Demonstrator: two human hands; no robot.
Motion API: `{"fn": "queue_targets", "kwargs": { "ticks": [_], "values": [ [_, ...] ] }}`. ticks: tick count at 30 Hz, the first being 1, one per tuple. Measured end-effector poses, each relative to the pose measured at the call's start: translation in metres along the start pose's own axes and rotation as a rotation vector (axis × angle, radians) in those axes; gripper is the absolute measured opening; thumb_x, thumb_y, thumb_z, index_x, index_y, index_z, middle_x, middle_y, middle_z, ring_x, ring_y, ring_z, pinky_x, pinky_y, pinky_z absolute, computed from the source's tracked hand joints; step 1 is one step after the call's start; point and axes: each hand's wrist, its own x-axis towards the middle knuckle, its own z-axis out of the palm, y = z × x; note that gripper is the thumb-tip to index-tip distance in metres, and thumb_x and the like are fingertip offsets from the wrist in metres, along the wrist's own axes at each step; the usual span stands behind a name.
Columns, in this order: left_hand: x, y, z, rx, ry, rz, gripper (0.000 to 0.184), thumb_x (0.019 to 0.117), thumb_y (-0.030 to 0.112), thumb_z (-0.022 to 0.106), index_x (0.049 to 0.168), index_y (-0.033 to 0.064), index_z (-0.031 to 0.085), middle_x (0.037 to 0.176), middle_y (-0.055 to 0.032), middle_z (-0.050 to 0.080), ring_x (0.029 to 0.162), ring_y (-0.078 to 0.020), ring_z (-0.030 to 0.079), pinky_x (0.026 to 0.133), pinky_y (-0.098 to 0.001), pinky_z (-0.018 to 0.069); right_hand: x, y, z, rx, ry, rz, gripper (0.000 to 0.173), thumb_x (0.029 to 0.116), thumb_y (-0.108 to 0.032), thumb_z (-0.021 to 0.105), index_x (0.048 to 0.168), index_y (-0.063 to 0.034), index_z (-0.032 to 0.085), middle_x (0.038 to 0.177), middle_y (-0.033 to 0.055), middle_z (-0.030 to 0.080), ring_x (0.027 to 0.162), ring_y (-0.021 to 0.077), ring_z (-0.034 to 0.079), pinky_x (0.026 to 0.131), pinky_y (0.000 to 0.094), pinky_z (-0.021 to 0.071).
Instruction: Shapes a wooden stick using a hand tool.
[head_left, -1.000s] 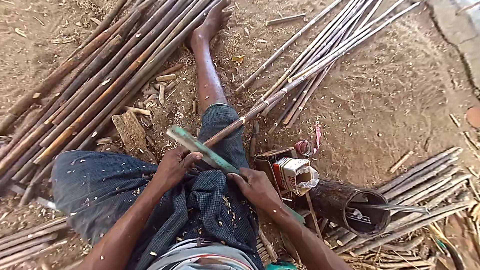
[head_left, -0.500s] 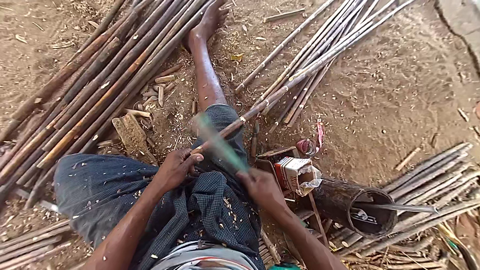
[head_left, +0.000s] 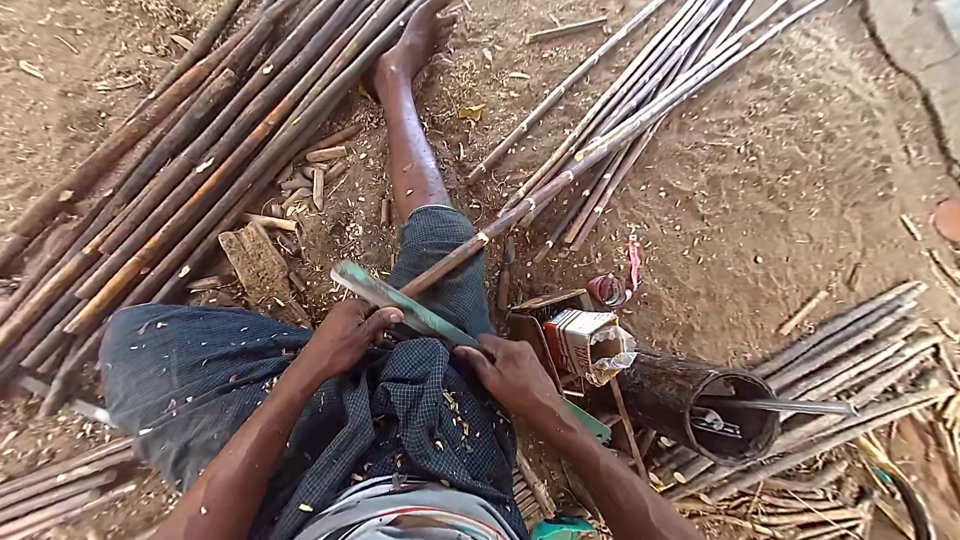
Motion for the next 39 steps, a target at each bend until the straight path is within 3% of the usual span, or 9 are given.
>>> {"fn": "queue_targets", "kwargs": {
  "ticks": [4, 7, 10, 15, 18, 29, 31, 35, 39],
  "values": [
    [0.007, -0.005, -0.001, 0.009, -0.012, 0.028, 0.035, 0.1041, 0.041, 0.056, 0.089, 0.0124, 0.068, 0.058, 0.0011, 0.055, 0.048, -0.0119, 0.05, 0.049, -0.0303, 0.0425, 0.006, 0.02, -0.007, 0.205, 0.088, 0.185, 0.064, 0.0978, -0.073, 0.045, 0.088, -0.0125, 0.063, 0.057, 0.0087, 0.05, 0.043, 0.0242, 0.048, 0.04, 0.0428, 0.0412],
    [0.002, -0.011, 0.0, -0.004, 0.006, 0.07, 0.048, 0.1075, 0.046, 0.044, 0.08, 0.0133, 0.065, 0.056, 0.0022, 0.052, 0.046, -0.011, 0.047, 0.046, -0.0298, 0.041, 0.0, 0.003, 0.002, 0.021, -0.001, 0.007, 0.048, 0.1019, -0.055, 0.055, 0.085, -0.0112, 0.065, 0.062, 0.0058, 0.056, 0.055, 0.0232, 0.057, 0.051, 0.0475, 0.0488],
    [0.007, -0.016, 0.005, -0.012, 0.013, 0.114, 0.061, 0.1083, 0.053, 0.031, 0.074, 0.0134, 0.063, 0.054, 0.002, 0.05, 0.044, -0.011, 0.045, 0.045, -0.0294, 0.0405, -0.002, 0.009, -0.003, 0.102, 0.084, 0.096, 0.055, 0.1017, -0.062, 0.05, 0.09, -0.0101, 0.067, 0.062, 0.009, 0.054, 0.052, 0.0257, 0.054, 0.047, 0.0481, 0.0454],
    [0.003, -0.018, 0.007, -0.017, 0.011, 0.087, 0.062, 0.1085, 0.054, 0.029, 0.072, 0.0139, 0.06, 0.054, 0.0014, 0.05, 0.044, -0.0118, 0.045, 0.044, -0.0301, 0.04, -0.007, -0.002, 0.002, 0.03, 0.031, 0.085, 0.049, 0.102, -0.057, 0.054, 0.084, -0.0123, 0.065, 0.065, 0.0054, 0.056, 0.058, 0.0228, 0.057, 0.054, 0.0468, 0.0474],
    [0.009, -0.017, 0.008, 0.0, 0.024, 0.091, 0.065, 0.1078, 0.056, 0.028, 0.072, 0.0139, 0.062, 0.053, 0.0021, 0.05, 0.043, -0.0114, 0.045, 0.045, -0.0307, 0.0406, 0.0, 0.011, -0.004, 0.111, 0.114, 0.158, 0.057, 0.1012, -0.065, 0.049, 0.087, -0.0119, 0.065, 0.06, 0.008, 0.054, 0.049, 0.0248, 0.054, 0.046, 0.0464, 0.046],
    [0.007, -0.017, 0.016, -0.129, 0.059, 0.094, 0.069, 0.11, 0.051, 0.02, 0.07, 0.0115, 0.058, 0.052, 0.0, 0.049, 0.041, -0.0116, 0.042, 0.042, -0.0277, 0.037, -0.003, -0.002, 0.001, 0.045, 0.057, 0.102, 0.05, 0.1018, -0.057, 0.054, 0.081, -0.0125, 0.062, 0.062, 0.0052, 0.054, 0.055, 0.022, 0.055, 0.051, 0.0456, 0.0458],
    [0.013, -0.018, 0.018, -0.154, 0.062, 0.1, 0.07, 0.1096, 0.052, 0.018, 0.07, 0.0113, 0.058, 0.052, 0.0003, 0.05, 0.041, -0.0113, 0.043, 0.042, -0.028, 0.0381, 0.004, 0.006, -0.003, 0.101, 0.119, 0.176, 0.057, 0.101, -0.064, 0.049, 0.084, -0.0122, 0.064, 0.06, 0.0072, 0.054, 0.051, 0.0242, 0.054, 0.048, 0.0469, 0.0456],
    [0.008, -0.015, 0.019, -0.196, 0.069, 0.055, 0.07, 0.1103, 0.05, 0.016, 0.071, 0.0095, 0.058, 0.051, -0.0004, 0.047, 0.041, -0.0118, 0.039, 0.042, -0.0275, 0.0357, -0.003, -0.003, 0.004, 0.021, 0.03, 0.118, 0.051, 0.1009, -0.061, 0.052, 0.082, -0.015, 0.062, 0.063, 0.003, 0.054, 0.057, 0.0203, 0.056, 0.054, 0.0448, 0.0471],
    [0.01, -0.013, 0.022, -0.23, 0.077, 0.015, 0.071, 0.1107, 0.048, 0.015, 0.073, 0.0085, 0.06, 0.052, -0.0012, 0.05, 0.041, -0.0122, 0.042, 0.043, -0.0282, 0.0386, 0.003, -0.001, 0.0, 0.057, 0.066, 0.185, 0.054, 0.1023, -0.061, 0.049, 0.089, -0.0112, 0.066, 0.067, 0.008, 0.058, 0.06, 0.0258, 0.059, 0.056, 0.0505, 0.0507]
  ]
}}
